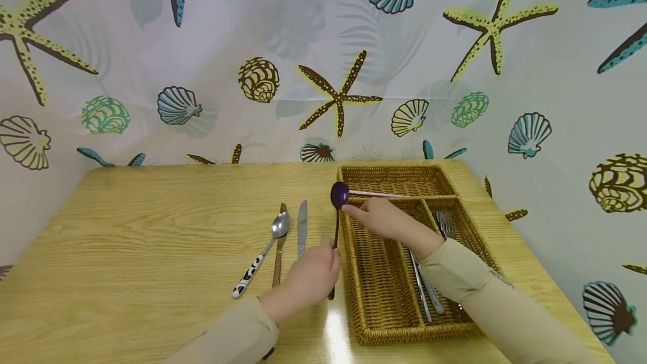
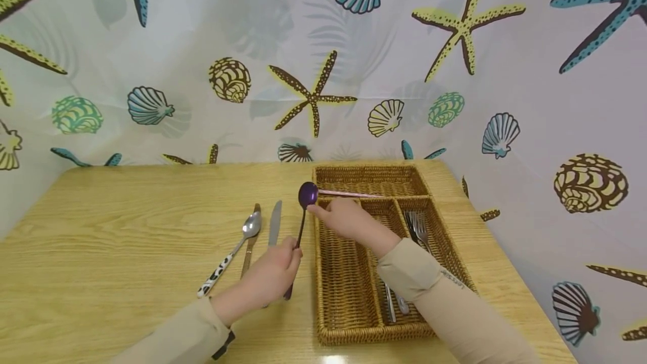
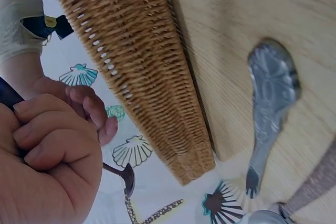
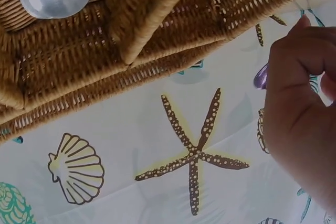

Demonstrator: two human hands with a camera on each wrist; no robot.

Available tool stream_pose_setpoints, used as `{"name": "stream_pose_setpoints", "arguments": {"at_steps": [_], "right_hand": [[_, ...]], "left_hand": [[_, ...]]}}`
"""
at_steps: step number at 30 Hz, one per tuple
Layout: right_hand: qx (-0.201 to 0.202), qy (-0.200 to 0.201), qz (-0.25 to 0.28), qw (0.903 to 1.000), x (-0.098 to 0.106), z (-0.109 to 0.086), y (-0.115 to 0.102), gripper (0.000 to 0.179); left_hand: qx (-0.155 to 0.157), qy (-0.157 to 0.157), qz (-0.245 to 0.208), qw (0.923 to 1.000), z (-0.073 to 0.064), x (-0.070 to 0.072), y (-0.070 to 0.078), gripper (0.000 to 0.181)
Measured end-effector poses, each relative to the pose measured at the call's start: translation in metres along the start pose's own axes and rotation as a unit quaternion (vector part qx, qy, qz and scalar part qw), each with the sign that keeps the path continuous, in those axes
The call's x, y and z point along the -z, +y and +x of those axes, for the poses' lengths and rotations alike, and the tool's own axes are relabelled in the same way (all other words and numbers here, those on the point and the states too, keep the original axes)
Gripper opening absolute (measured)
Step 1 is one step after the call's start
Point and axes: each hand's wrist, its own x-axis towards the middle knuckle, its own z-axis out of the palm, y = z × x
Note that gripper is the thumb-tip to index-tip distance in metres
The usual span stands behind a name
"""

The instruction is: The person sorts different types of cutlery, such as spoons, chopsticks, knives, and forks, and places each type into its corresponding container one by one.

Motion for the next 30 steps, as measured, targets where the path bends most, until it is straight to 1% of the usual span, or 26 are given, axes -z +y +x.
{"name": "stream_pose_setpoints", "arguments": {"at_steps": [2, 4, 6, 8, 11, 13, 15, 18, 21, 24, 25, 27, 29, 30], "right_hand": [[0.008, -0.004, 0.012, 0.9999, -0.002, -0.001, -0.002, 0.054], [0.014, -0.014, 0.028, 0.9994, -0.004, -0.002, -0.004, 0.053], [0.019, -0.025, 0.056, 0.9979, -0.006, -0.003, -0.005, 0.051], [0.016, -0.034, 0.084, 0.9958, -0.007, -0.004, -0.006, 0.051], [0.019, -0.039, 0.107, 0.9933, -0.007, -0.006, -0.006, 0.051], [0.016, -0.041, 0.111, 0.9929, -0.005, -0.007, -0.004, 0.051], [0.013, -0.039, 0.107, 0.9934, -0.002, -0.009, -0.001, 0.049], [0.002, -0.033, 0.101, 0.9943, 0.005, -0.012, 0.007, 0.046], [-0.003, -0.023, 0.077, 0.9968, 0.014, -0.016, 0.017, 0.045], [0.0, -0.011, 0.039, 0.9992, 0.02, -0.02, 0.029, 0.046], [0.002, -0.008, 0.031, 0.9995, 0.022, -0.021, 0.034, 0.047], [-0.001, -0.002, 0.017, 0.9999, 0.025, -0.024, 0.043, 0.047], [-0.013, 0.0, 0.01, 0.9999, 0.027, -0.026, 0.052, 0.048], [-0.019, 0.001, 0.005, 0.9998, 0.027, -0.027, 0.056, 0.048]], "left_hand": [[0.0, -0.008, 0.006, 1.0, 0.002, -0.003, 0.004, 0.027], [-0.009, -0.011, 0.011, 0.9998, 0.003, -0.006, 0.008, 0.033], [-0.018, -0.012, 0.011, 0.9997, 0.004, -0.01, 0.011, 0.033], [-0.027, -0.012, 0.007, 0.9995, 0.005, -0.012, 0.013, 0.028], [-0.028, -0.012, -0.011, 0.9995, 0.005, -0.015, 0.013, 0.02], [-0.033, -0.014, -0.02, 0.9992, 0.005, -0.014, 0.011, 0.022], [-0.033, -0.016, -0.025, 0.999, 0.005, -0.012, 0.008, 0.028], [-0.034, -0.011, -0.002, 0.9994, 0.003, -0.003, -0.004, 0.033], [-0.012, -0.001, 0.031, 0.9995, 0.0, 0.011, -0.022, 0.029], [0.024, 0.017, 0.065, 0.9974, -0.004, 0.026, -0.042, 0.022], [0.041, 0.021, 0.077, 0.996, -0.006, 0.032, -0.048, 0.022], [0.075, 0.031, 0.105, 0.9911, -0.01, 0.043, -0.062, 0.021], [0.108, 0.031, 0.133, 0.9847, -0.014, 0.053, -0.076, 0.022], [0.122, 0.026, 0.148, 0.9811, -0.016, 0.057, -0.082, 0.023]]}}
